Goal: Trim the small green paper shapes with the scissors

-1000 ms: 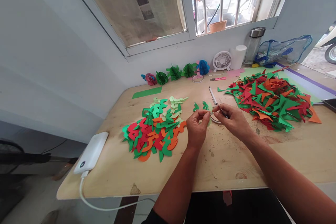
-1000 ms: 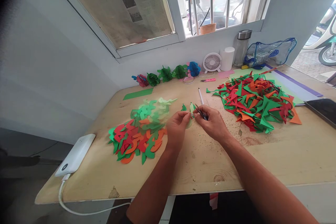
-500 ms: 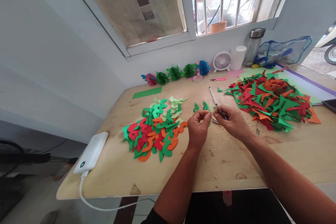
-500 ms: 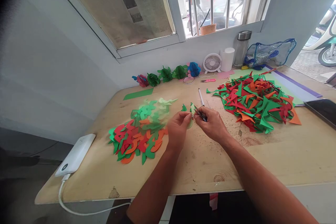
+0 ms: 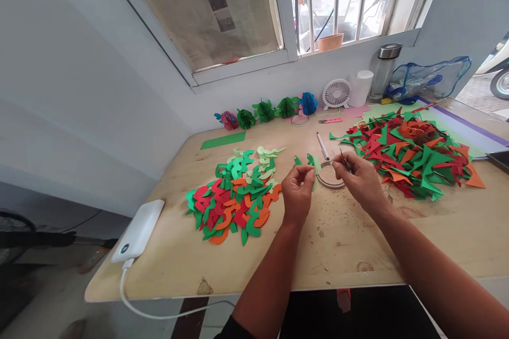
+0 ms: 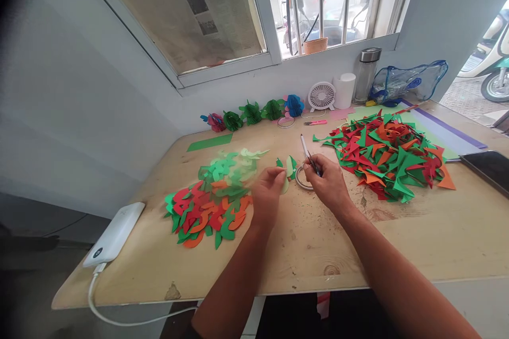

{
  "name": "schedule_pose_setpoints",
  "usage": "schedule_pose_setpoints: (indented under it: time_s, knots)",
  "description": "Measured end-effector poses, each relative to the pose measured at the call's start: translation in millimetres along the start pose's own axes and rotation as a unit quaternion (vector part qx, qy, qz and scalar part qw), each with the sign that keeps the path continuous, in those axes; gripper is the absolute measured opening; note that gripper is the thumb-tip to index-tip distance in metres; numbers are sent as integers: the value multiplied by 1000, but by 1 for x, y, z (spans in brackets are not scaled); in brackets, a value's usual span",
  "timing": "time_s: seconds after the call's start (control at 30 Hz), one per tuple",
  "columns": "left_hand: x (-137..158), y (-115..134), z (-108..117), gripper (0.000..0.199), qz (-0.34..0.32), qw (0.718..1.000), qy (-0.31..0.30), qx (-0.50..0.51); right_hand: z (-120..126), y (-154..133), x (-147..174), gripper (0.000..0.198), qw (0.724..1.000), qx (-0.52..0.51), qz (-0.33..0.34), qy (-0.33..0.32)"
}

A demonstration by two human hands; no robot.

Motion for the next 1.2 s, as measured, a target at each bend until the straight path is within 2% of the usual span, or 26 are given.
schedule_pose_setpoints:
  time_s: [0.17,0.4,0.7,1.2]
  knots:
    - [4,2,-4,16,-26,999,-35,-3,-2,0,-1,26,998,-45,-10,30]
    - [5,5,-5,16,-23,998,-52,-1,-2,-3,1,36,999,-20,-16,18]
    - [8,6,-6,13,-47,996,-75,-22,-4,-7,2,37,999,-33,-35,1]
    - [7,7,-7,20,-17,997,-69,38,-2,-3,2,35,999,-44,-22,-4]
Point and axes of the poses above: each hand's wrist, its own x-axis away from the middle knuckle, its own z-axis out of the back of the hand, y = z × x, the point moved 1 cm from there along -x, towards the middle knuckle, and after that the axes turned 15 degrees about -x, right-handed, at the moved point
